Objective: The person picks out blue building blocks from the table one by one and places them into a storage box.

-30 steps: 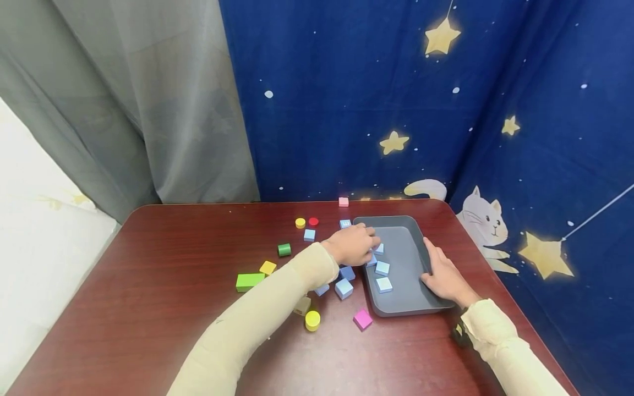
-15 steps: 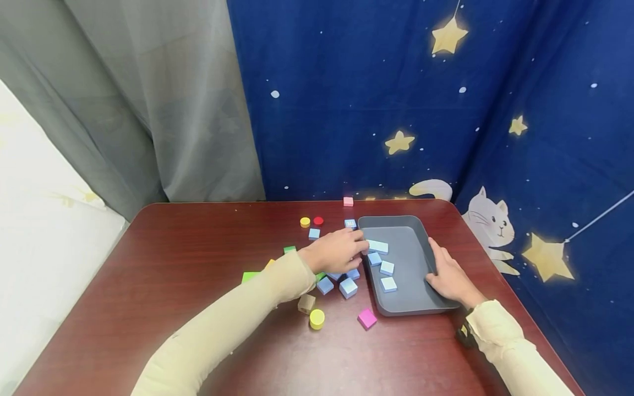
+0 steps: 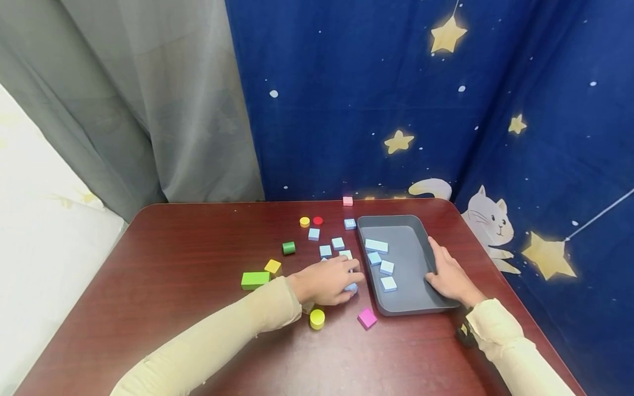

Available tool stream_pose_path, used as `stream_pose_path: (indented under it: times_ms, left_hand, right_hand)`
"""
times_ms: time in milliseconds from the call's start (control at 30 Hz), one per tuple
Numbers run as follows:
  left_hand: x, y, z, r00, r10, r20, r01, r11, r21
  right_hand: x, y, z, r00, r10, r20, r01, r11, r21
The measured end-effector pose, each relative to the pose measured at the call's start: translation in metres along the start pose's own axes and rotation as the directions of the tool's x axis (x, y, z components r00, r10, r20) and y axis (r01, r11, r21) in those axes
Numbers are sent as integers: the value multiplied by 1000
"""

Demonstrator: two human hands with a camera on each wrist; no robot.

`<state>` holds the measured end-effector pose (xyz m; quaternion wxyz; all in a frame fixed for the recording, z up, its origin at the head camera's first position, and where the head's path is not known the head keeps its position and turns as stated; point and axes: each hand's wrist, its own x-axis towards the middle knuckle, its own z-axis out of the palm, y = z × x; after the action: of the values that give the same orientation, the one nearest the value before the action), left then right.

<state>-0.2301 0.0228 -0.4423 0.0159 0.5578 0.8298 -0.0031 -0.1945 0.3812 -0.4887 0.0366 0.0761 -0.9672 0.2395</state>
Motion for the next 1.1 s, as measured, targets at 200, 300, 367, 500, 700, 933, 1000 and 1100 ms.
stream_pose_path:
  times_ms: [200, 300, 367, 500, 700, 933, 1000, 1100]
  left_hand:
    - [-1, 5, 6, 999, -3, 33, 3, 1000, 9]
    - [1, 6, 7, 998, -7, 58, 6, 1000, 17]
    - [3, 7, 8, 997, -5, 78, 3, 1000, 20]
    - [7, 8, 12, 993, -9, 115, 8, 1000, 14]
    - [7, 9, 15, 994, -10, 104, 6, 999, 38]
    - [7, 7, 18, 994, -20, 109, 19, 1000, 11]
    - [7, 6, 17, 994, -24, 110, 24, 1000, 0]
    - [7, 4, 13, 994, -32, 102, 34, 999, -20]
  right_hand:
    - [-1, 0, 0, 1000, 3, 1, -3, 1000, 6]
    - [-1, 4, 2, 1000, -6, -13, 6, 1000, 18]
    - [1, 13, 5, 999, -24, -42, 25, 1000, 9]
    - [5, 30, 13, 995, -55, -80, 55, 998, 0]
    - [5, 17, 7, 999, -27, -29, 27, 1000, 3]
    - [1, -1, 0, 1000, 4, -1, -4, 1000, -8]
    - [0, 0, 0, 1000, 3, -3, -3, 1000, -9]
    - [0, 1, 1, 1000, 4, -5, -4, 1000, -2]
